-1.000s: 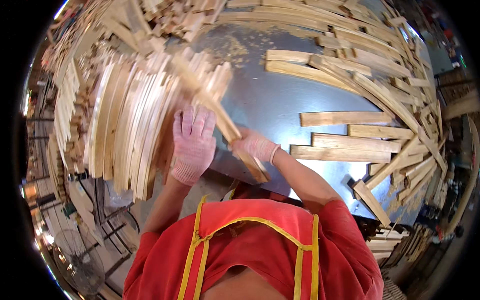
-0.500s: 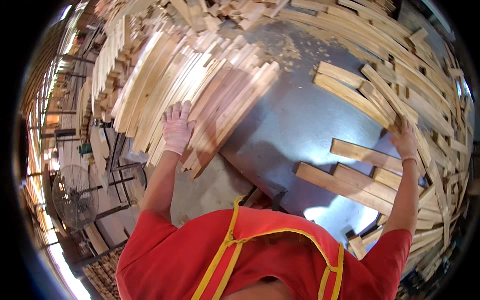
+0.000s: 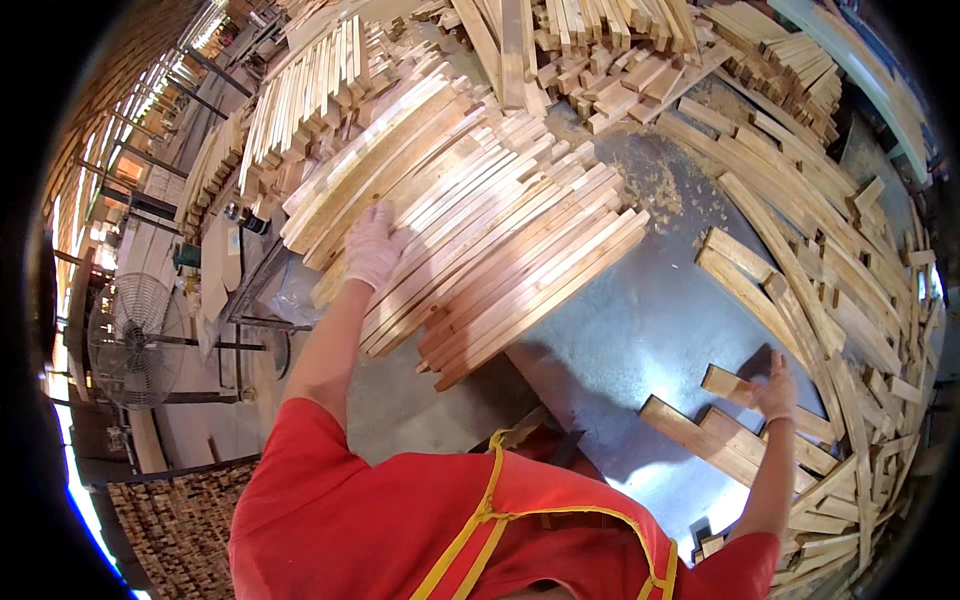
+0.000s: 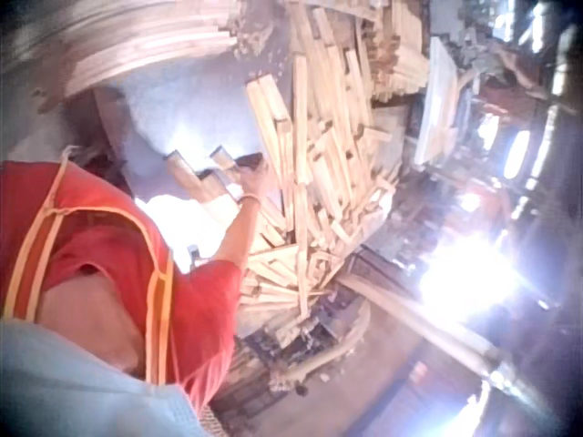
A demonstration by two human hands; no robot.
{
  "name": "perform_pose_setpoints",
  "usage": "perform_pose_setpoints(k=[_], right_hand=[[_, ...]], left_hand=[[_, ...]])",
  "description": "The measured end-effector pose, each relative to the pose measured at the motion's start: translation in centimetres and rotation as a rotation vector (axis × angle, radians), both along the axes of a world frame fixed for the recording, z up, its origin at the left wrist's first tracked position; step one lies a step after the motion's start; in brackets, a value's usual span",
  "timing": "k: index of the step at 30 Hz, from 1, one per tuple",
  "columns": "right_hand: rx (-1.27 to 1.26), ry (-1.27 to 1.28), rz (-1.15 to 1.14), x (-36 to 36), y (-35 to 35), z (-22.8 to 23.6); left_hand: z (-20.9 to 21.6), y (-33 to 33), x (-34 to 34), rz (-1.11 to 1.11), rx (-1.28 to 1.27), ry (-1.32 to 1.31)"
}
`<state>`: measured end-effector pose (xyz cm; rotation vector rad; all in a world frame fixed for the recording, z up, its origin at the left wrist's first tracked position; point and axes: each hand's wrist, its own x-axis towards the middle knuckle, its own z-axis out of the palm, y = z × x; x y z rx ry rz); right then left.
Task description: The person repeatedly picks up thin wooden planks from a metal table and stacks them into a neat pile. They handle the planks one at a time or in small groups, aligning them before placing them onto the growing stack.
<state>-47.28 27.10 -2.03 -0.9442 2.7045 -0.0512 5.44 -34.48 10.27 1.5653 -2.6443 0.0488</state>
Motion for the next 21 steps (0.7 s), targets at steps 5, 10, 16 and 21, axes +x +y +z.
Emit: perform_pose_setpoints(k=[5, 10, 16, 21], right_hand=[[-0.407, -0.247, -0.14, 10.2, -2.9, 0.9], [-0.767, -0.694, -0.285, 21.0, -4.7, 1.6], [-0.42, -0.344, -0.2, 29.3, -2.3, 7.7], [-0.442, 0.062, -0.732, 31.5, 10.0, 6.6]], left_hand=[[0.1, -5.4, 4.4, -0.017, 0.204, -0.156], [-1.1, -10.4, 4.2, -0.053, 0.023, -0.255], [-1.9, -9.0, 1.9, -0.287, -0.361, -0.561], [1.2, -8.7, 3.6, -0.06, -0.019, -0.163]])
